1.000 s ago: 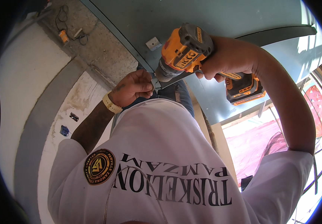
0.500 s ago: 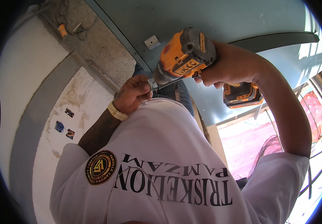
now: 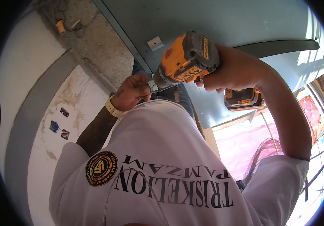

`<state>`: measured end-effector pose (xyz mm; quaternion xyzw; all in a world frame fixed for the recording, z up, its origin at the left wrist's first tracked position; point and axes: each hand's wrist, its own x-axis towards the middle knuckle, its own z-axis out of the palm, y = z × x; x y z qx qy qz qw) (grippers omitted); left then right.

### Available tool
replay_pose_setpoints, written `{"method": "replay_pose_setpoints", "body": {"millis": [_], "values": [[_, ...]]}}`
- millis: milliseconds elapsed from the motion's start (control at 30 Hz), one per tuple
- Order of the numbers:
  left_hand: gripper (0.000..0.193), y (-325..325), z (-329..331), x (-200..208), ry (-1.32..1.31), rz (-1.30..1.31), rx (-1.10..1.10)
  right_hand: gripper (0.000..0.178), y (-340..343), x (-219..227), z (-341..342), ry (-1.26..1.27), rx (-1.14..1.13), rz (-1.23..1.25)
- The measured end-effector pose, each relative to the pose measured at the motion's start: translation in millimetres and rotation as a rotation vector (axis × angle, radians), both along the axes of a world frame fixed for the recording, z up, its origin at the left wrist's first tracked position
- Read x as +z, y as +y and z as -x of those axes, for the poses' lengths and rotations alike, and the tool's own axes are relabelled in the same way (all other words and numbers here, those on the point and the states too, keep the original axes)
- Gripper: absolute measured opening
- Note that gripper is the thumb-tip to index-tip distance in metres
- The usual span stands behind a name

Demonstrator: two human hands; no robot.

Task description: The person uses a cordless drill to fasten small metal brackets onto a metal frame and a large gray panel. They position each bracket, drill a screw into it, and repeat the process at several locations. Another person is visible nearby working on the same panel.

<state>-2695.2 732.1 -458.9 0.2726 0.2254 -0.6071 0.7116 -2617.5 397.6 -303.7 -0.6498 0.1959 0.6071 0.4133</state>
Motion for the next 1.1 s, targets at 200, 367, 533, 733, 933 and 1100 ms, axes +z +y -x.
{"method": "replay_pose_setpoints", "body": {"millis": [200,367,533,733,933,1100], "values": [[0.019,2,3,-10,0.014,0.024,-0.011,0.057,4,2,-4,-0.018,0.03,-0.017],[0.02,0,1,-8,0.006,0.035,-0.025,0.053,13,8,-11,-0.047,0.029,-0.007],[0.02,1,1,-12,-0.007,0.067,-0.025,0.049,20,10,-17,0.055,-0.031,0.079],[0.02,1,1,-14,-0.018,0.066,-0.019,0.047,21,11,-8,-0.011,-0.106,0.076],[0.022,2,5,-10,-0.052,0.009,-0.035,0.047,20,6,-7,0.006,-0.082,0.051],[0.02,3,4,-16,-0.02,0.046,-0.052,0.055,10,5,2,0.013,-0.053,-0.008]]}}
